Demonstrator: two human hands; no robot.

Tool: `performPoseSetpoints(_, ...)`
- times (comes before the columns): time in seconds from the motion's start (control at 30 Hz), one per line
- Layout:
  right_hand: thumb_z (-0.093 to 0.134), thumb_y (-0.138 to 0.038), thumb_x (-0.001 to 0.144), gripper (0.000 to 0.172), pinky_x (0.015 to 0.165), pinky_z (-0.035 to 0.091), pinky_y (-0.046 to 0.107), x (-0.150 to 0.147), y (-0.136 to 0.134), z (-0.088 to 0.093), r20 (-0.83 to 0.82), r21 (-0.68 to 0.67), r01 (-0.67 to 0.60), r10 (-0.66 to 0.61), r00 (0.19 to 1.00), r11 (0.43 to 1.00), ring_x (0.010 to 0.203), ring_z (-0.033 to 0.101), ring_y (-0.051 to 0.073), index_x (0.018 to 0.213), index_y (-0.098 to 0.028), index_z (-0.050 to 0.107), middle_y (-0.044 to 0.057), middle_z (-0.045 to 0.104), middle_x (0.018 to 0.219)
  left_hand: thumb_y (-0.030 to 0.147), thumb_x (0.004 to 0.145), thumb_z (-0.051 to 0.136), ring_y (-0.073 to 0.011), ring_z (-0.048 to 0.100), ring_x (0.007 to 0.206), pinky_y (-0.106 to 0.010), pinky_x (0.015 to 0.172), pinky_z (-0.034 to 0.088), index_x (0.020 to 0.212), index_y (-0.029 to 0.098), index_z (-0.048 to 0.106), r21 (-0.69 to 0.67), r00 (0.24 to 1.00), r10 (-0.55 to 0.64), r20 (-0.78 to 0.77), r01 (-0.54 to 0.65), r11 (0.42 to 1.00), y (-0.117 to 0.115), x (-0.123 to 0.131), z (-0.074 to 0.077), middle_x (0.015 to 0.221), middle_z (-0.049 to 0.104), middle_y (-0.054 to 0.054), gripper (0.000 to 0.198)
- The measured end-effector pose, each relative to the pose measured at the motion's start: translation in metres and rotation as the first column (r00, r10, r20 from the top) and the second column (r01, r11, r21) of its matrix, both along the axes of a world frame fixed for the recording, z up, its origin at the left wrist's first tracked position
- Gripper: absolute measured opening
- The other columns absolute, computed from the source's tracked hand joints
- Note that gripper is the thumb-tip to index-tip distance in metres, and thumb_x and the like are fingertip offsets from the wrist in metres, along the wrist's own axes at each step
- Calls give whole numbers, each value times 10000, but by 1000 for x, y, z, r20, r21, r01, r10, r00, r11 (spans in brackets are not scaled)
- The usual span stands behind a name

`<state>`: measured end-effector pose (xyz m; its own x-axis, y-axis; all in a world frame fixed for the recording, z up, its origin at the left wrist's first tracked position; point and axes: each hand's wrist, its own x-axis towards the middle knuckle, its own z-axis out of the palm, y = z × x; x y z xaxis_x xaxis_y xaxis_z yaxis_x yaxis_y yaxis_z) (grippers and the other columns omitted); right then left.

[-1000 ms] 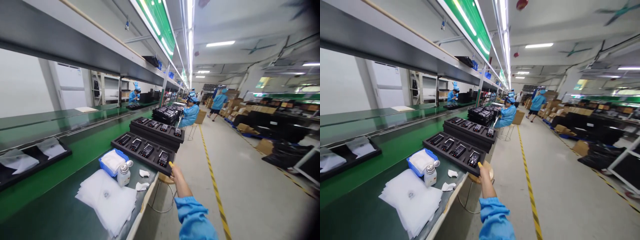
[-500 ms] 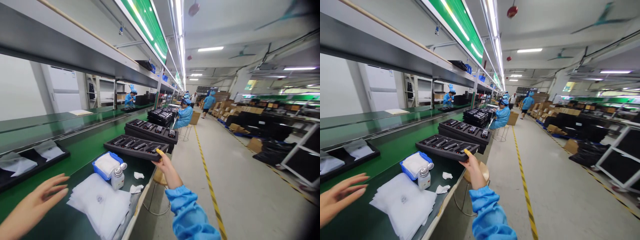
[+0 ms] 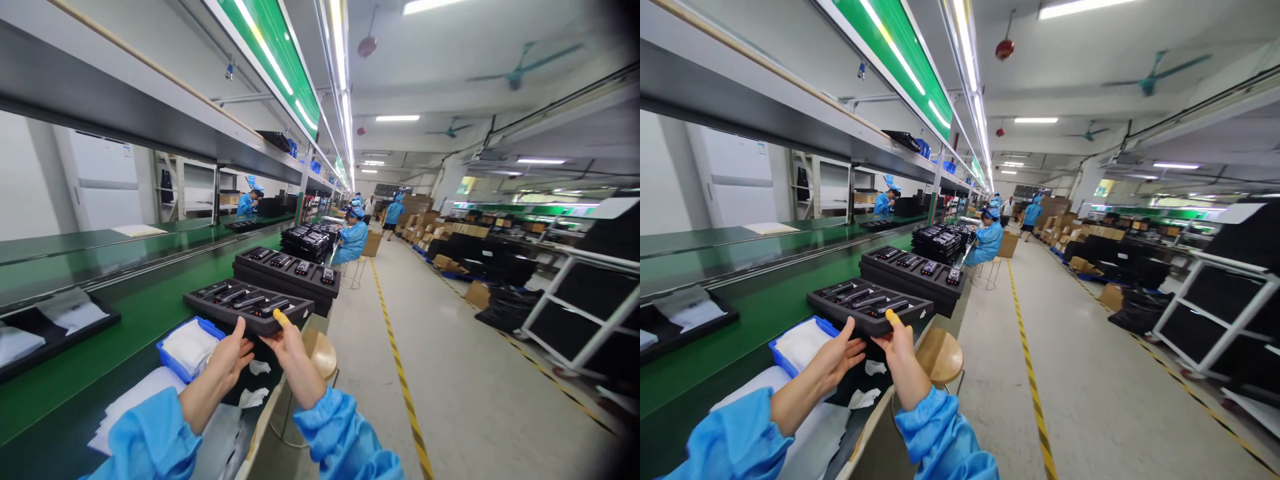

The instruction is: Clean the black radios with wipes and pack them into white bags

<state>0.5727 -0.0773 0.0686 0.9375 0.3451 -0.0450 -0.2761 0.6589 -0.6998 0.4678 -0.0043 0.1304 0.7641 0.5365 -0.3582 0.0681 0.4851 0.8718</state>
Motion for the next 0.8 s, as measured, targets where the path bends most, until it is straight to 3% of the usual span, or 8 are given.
performPoseSetpoints(0.1,711,-300,661,290,611,574,363,-12,0,1,-59,2,-14,14,998,1000,682,662,183,864,-197,531,3,674,710,285,848,623,-205,669,869,-327,766,540,1043,118,553,15,992,101,73,-102,995,-2,18,-4,1004,655,-150,267)
performPoseSetpoints(0.2,690,-281,688,252,634,567,345,-19,-2,5,-87,4,-34,34,996,999,672,659,172,862,-192,531,20,681,739,152,795,674,-155,652,684,-305,673,554,1038,121,538,16,977,173,125,-176,984,-5,30,-2,876,655,-92,280)
performPoseSetpoints(0.33,591,-341,790,210,622,561,377,-12,-17,6,-135,-14,-70,68,988,997,643,643,181,907,-172,546,43,670,746,25,709,709,-117,605,567,-277,590,544,1176,139,472,16,959,257,115,-261,965,-4,38,4,822,618,-35,535)
performPoseSetpoints(0.4,470,-434,864,289,596,555,397,1,-31,2,-187,-36,-62,55,981,997,620,626,183,964,-173,542,37,645,730,-2,683,711,-103,590,540,-255,562,534,1262,167,405,27,953,288,97,-292,956,1,38,9,829,602,-18,677)
performPoseSetpoints(0.5,307,-529,914,435,635,546,393,28,-51,-3,-280,-59,-40,22,960,997,672,617,169,1070,-177,511,31,615,793,1,694,689,-83,577,517,-222,537,523,1296,199,373,47,952,287,102,-293,955,9,33,18,832,588,-5,708)
performPoseSetpoints(0.57,352,-539,909,455,700,534,383,46,-56,-2,-326,-50,-82,62,943,995,776,618,167,1120,-166,507,53,613,925,10,711,669,-74,569,495,-208,515,516,1287,207,377,61,956,268,118,-276,959,14,27,23,815,581,2,675)
performPoseSetpoints(0.67,488,-468,886,405,774,517,382,63,-46,6,-337,0,-185,174,925,983,902,599,175,1148,-162,524,72,588,1087,20,736,638,-76,568,472,-203,481,506,1264,202,376,87,962,232,140,-246,965,19,18,27,782,576,5,617)
performPoseSetpoints(0.8,526,-397,883,351,791,518,385,69,-24,20,-273,73,-242,253,928,967,936,593,179,1146,-165,536,70,581,1123,8,740,607,-80,561,430,-190,442,485,1196,195,401,124,967,196,162,-217,968,23,3,30,724,582,11,535)
